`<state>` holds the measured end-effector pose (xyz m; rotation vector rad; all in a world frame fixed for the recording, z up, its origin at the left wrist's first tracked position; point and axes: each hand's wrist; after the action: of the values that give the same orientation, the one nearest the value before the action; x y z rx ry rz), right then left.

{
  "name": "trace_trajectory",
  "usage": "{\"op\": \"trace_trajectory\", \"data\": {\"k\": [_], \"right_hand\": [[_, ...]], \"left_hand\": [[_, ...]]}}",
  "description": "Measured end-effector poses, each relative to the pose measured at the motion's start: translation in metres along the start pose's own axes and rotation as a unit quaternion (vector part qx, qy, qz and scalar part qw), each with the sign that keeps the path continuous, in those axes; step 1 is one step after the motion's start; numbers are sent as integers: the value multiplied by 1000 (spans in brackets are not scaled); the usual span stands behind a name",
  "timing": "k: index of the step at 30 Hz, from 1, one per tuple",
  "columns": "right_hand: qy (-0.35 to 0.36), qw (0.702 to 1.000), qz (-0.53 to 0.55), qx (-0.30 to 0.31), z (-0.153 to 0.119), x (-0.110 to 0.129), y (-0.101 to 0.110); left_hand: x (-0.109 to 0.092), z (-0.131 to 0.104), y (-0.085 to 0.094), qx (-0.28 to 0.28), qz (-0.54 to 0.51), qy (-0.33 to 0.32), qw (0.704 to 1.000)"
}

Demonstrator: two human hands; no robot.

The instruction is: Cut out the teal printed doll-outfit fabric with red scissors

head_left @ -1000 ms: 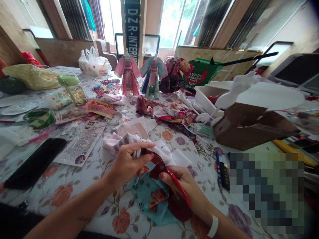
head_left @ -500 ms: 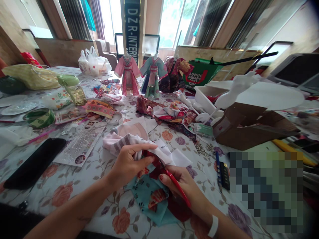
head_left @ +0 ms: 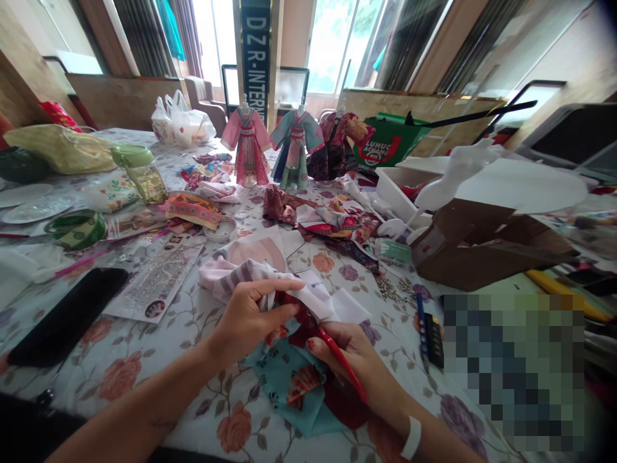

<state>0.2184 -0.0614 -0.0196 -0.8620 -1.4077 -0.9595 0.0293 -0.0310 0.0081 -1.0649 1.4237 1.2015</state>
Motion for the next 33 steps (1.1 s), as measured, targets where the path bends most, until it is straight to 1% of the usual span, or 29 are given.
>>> {"op": "trace_trajectory", "data": {"k": [8, 11, 16, 23, 26, 28, 30, 31, 33], "right_hand": [[-15, 1000, 8, -9, 0, 5, -1], [-11, 1000, 5, -8, 0, 5, -2], [-8, 1000, -5, -16, 0, 6, -3], [1, 1000, -7, -11, 0, 5, -3], [2, 1000, -4, -12, 1, 2, -1], [2, 1000, -6, -18, 1, 0, -1], [3, 1000, -6, -27, 1, 0, 0], [2, 1000, -4, -31, 1, 0, 0], [1, 999, 6, -36, 2, 1, -1]], "left_hand": [[2, 0, 1, 10, -2, -2, 1000], [2, 0, 1, 1, -3, 2, 1000], [1, 0, 1, 7, -10, -4, 1000], [-2, 0, 2, -27, -2, -14, 1000], [-2, 1, 3, -30, -6, -9, 999], [-1, 2, 4, -22, -38, 19, 999], [0, 3, 5, 14, -121, 77, 990], [1, 3, 5, 45, -174, 115, 977], [1, 5, 6, 117, -269, 186, 938]]}}
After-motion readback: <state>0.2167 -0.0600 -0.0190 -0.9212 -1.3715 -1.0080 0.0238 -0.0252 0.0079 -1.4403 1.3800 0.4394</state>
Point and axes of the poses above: each hand's wrist, its own z-axis towards the middle knuckle, its own y-axis out of the back of the hand, x = y × z, and after that the axes turned 14 degrees about y, right-handed
